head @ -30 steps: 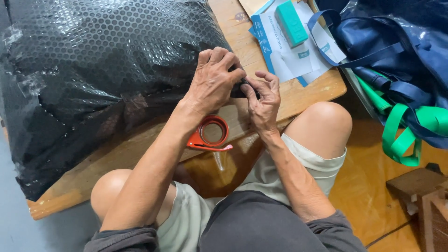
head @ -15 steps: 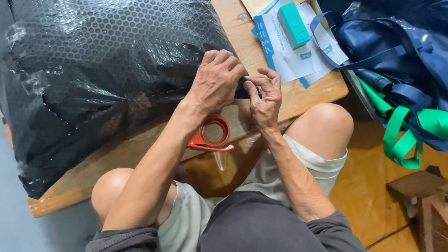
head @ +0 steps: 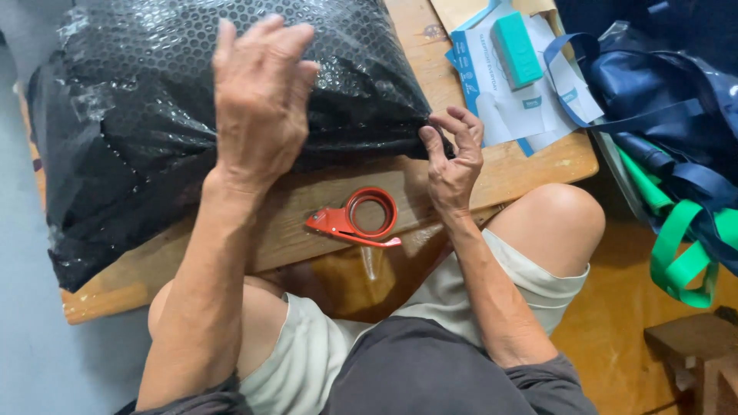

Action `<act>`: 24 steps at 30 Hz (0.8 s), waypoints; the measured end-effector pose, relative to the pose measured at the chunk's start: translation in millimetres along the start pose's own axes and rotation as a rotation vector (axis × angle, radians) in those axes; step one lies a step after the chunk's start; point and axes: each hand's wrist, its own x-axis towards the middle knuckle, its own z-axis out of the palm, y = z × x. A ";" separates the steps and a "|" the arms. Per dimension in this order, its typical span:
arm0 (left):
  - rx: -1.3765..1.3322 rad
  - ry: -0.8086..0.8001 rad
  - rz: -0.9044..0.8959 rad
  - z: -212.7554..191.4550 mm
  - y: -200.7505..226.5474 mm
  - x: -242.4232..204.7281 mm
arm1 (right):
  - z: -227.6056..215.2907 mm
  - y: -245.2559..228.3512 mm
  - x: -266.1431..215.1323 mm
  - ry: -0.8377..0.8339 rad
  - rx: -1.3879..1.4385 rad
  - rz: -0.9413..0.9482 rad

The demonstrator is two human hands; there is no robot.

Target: Wrapping an object in black bubble wrap and securing it with red adhesive tape.

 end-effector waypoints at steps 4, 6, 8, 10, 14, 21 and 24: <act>0.076 0.044 -0.176 -55.1 -32.0 -12.1 | 3.6 2.6 -0.7 -0.050 0.035 -0.014; 0.279 0.187 -0.108 -76.7 -65.6 -25.2 | 4.3 1.8 2.7 -0.024 0.018 -0.043; 0.375 0.178 -0.219 -95.5 -111.0 -62.3 | 5.5 0.4 1.8 -0.026 0.014 -0.051; 0.464 0.170 -0.328 -112.7 -145.2 -98.0 | 5.5 -0.7 1.1 -0.025 0.006 -0.061; 0.412 0.011 -0.624 -140.0 -153.5 -139.3 | 3.0 -13.9 -10.2 -0.010 -0.133 -0.172; 0.378 -0.073 -0.665 -131.2 -122.5 -129.0 | -1.1 -69.7 -44.3 -0.465 -0.240 -0.534; 0.407 -0.090 -0.561 -106.1 -98.5 -114.8 | 11.6 -78.5 -68.2 -0.605 -0.361 -0.585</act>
